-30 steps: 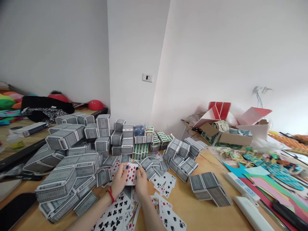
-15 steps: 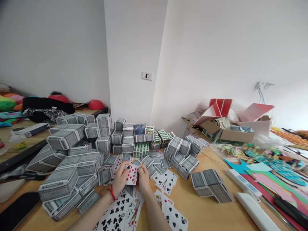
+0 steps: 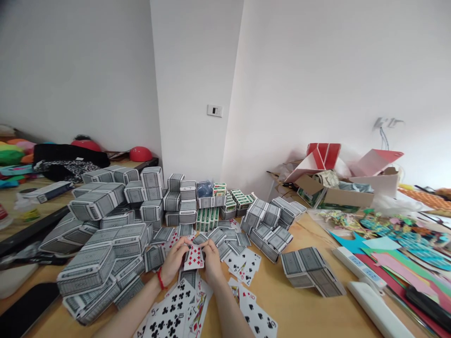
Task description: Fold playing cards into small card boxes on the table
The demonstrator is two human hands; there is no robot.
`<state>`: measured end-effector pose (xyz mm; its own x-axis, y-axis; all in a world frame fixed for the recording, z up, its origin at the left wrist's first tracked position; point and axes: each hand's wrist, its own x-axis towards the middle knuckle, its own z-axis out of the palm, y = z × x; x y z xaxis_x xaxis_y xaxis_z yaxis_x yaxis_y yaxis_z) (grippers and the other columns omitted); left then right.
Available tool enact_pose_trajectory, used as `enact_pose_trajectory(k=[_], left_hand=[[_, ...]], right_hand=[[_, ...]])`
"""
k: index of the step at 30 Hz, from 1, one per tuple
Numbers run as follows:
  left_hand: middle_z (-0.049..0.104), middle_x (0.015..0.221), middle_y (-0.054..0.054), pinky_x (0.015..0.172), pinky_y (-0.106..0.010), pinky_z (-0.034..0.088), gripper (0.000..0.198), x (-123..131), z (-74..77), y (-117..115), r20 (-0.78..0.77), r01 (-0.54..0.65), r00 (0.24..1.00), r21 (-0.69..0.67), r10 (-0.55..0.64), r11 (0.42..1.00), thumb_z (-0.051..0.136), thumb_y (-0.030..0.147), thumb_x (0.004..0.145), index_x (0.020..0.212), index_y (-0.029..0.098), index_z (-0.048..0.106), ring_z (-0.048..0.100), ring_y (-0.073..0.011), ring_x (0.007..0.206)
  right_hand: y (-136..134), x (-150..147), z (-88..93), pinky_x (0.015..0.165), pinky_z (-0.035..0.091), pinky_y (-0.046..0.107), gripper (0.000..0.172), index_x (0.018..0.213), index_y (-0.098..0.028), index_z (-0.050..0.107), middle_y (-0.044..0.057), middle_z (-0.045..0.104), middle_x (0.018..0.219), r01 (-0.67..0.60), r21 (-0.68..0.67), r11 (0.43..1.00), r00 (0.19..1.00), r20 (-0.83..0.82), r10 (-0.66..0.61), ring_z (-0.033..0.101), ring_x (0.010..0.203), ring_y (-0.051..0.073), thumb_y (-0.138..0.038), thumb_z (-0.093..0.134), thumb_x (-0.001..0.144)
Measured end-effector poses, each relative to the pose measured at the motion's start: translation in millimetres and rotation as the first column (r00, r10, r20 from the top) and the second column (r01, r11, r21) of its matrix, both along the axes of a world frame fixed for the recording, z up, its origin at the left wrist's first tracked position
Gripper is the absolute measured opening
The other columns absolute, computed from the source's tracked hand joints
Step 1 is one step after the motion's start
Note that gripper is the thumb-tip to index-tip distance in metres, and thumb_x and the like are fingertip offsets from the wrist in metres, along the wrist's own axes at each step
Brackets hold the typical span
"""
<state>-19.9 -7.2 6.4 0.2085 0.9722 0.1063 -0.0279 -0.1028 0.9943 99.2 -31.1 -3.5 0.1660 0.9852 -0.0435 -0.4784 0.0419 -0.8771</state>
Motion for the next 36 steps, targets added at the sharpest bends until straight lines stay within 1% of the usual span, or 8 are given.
enact_pose_trajectory(k=[4,9,15,18,22,28,32,36], left_hand=[[0.041,0.051,0.006,0.045,-0.02,0.03,0.01,0,1.7,2,0.01,-0.048,0.999,-0.023,0.048,0.999,0.042,0.026,0.062,0.06,0.018,0.048,0.038,-0.0094,0.046],[0.05,0.054,0.003,0.047,-0.023,0.036,0.018,-1,3.4,1,0.007,0.064,0.998,-0.069,-0.063,0.996,0.042,0.027,0.064,0.067,0.017,0.057,0.046,-0.0122,0.049],[0.061,0.068,-0.001,0.065,-0.027,0.041,0.02,-4,5.5,1,-0.136,-0.061,0.987,0.202,0.09,0.977,0.04,0.021,0.065,0.066,0.018,0.059,0.054,-0.0167,0.066],[0.061,0.07,-0.001,0.071,-0.028,0.042,0.019,-3,5.9,-3,-0.157,-0.05,0.983,0.278,0.097,0.959,0.039,0.02,0.068,0.066,0.019,0.057,0.055,-0.0173,0.071],[0.059,0.068,-0.001,0.07,-0.028,0.041,0.017,-1,7.3,-11,-0.199,0.004,0.978,0.311,0.061,0.951,0.038,0.02,0.071,0.066,0.02,0.054,0.054,-0.0172,0.07],[0.059,0.078,0.0,0.067,-0.027,0.041,0.024,0,7.2,-11,-0.16,0.013,0.987,0.243,0.027,0.97,0.044,0.022,0.069,0.092,0.02,0.052,0.054,-0.0162,0.071],[0.052,0.064,0.002,0.061,-0.027,0.038,0.013,2,2.6,-5,-0.244,-0.063,0.963,0.203,0.113,0.977,0.049,0.033,0.071,0.073,0.02,0.051,0.049,-0.0161,0.063],[0.044,0.056,0.003,0.056,-0.026,0.035,0.018,3,-2.0,-2,-0.22,-0.056,0.971,0.189,0.098,0.98,0.046,0.035,0.072,0.063,0.02,0.048,0.044,-0.0146,0.056]], right_hand=[[0,1,4.3,0.042,0.024,0.02,0.007,0.057,-0.02,0.052,-0.005,0.042,0.051,-0.029,-0.038,0.999,0.998,-0.052,0.027,0.032,0.043,0.008,-0.013,0.049,0.058],[-3,4,13.2,0.038,0.024,0.02,0.006,0.061,-0.02,0.053,-0.007,0.042,0.046,-0.101,-0.082,0.991,0.987,-0.137,0.09,0.033,0.038,0.008,-0.014,0.052,0.058],[-2,0,12.0,0.04,0.03,0.02,0.013,0.069,-0.018,0.056,-0.005,0.048,0.051,-0.152,-0.116,0.981,0.976,-0.172,0.131,0.043,0.044,0.01,-0.03,0.057,0.065],[2,0,6.3,0.041,0.028,0.019,0.017,0.064,-0.018,0.053,-0.007,0.045,0.049,-0.145,-0.13,0.981,0.989,-0.061,0.138,0.039,0.042,0.008,-0.031,0.064,0.063],[3,4,3.5,0.041,0.025,0.02,0.025,0.058,-0.019,0.047,-0.009,0.037,0.045,-0.251,-0.111,0.962,0.968,-0.046,0.247,0.031,0.039,0.006,-0.032,0.068,0.061],[0,1,3.3,0.046,0.028,0.021,0.024,0.059,-0.019,0.048,-0.007,0.04,0.051,-0.07,0.054,0.996,0.975,0.214,0.056,0.033,0.046,0.008,-0.037,0.062,0.066],[0,-4,0.8,0.054,0.032,0.022,0.022,0.057,-0.019,0.047,-0.005,0.042,0.056,0.035,0.172,0.985,0.931,0.353,-0.094,0.037,0.054,0.011,-0.034,0.057,0.07],[1,-5,-0.7,0.052,0.03,0.022,0.021,0.058,-0.019,0.047,-0.005,0.04,0.055,0.02,0.167,0.986,0.936,0.343,-0.077,0.034,0.053,0.01,-0.034,0.055,0.071]])
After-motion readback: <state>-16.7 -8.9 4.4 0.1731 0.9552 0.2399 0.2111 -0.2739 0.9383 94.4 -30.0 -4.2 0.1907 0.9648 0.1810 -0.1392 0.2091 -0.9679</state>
